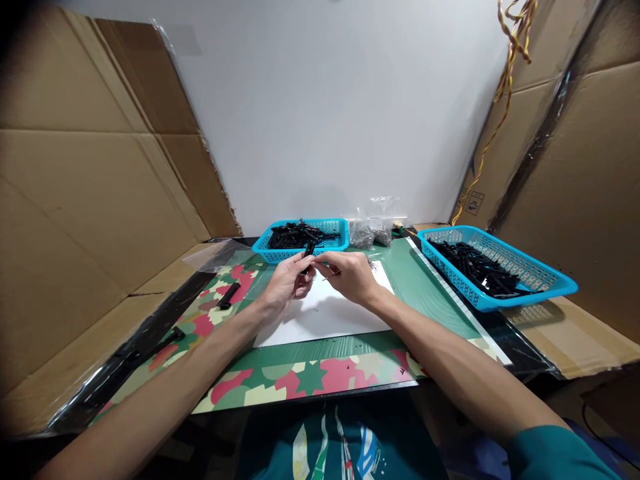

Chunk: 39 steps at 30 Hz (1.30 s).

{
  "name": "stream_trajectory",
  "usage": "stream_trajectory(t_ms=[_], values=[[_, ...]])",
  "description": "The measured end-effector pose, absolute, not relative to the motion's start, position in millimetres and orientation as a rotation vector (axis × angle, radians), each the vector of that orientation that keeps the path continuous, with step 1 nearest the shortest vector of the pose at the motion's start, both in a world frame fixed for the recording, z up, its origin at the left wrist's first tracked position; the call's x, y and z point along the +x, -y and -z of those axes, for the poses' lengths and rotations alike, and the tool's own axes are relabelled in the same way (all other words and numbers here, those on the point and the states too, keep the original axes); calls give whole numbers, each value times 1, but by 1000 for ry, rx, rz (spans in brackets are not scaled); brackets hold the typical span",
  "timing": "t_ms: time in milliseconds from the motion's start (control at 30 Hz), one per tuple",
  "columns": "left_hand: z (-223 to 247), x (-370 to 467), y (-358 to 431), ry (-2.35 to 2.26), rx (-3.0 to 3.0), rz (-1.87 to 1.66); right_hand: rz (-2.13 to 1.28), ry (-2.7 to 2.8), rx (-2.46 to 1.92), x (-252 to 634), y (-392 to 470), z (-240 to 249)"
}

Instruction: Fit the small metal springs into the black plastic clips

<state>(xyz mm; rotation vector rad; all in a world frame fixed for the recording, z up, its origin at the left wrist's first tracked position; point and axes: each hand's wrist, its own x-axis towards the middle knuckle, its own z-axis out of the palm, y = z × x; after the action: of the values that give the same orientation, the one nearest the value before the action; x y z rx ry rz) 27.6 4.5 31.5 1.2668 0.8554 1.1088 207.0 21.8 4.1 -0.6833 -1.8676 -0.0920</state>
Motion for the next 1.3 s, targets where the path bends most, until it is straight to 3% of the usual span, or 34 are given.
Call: stream_trajectory(t_ms=[900,1300], values=[[-33,28,0,-869,1205,-1055,616,2183,-655,216,-14,-15],[-32,25,-1,-892,1163,-1022,404,2123,-709,212,-17,-8]])
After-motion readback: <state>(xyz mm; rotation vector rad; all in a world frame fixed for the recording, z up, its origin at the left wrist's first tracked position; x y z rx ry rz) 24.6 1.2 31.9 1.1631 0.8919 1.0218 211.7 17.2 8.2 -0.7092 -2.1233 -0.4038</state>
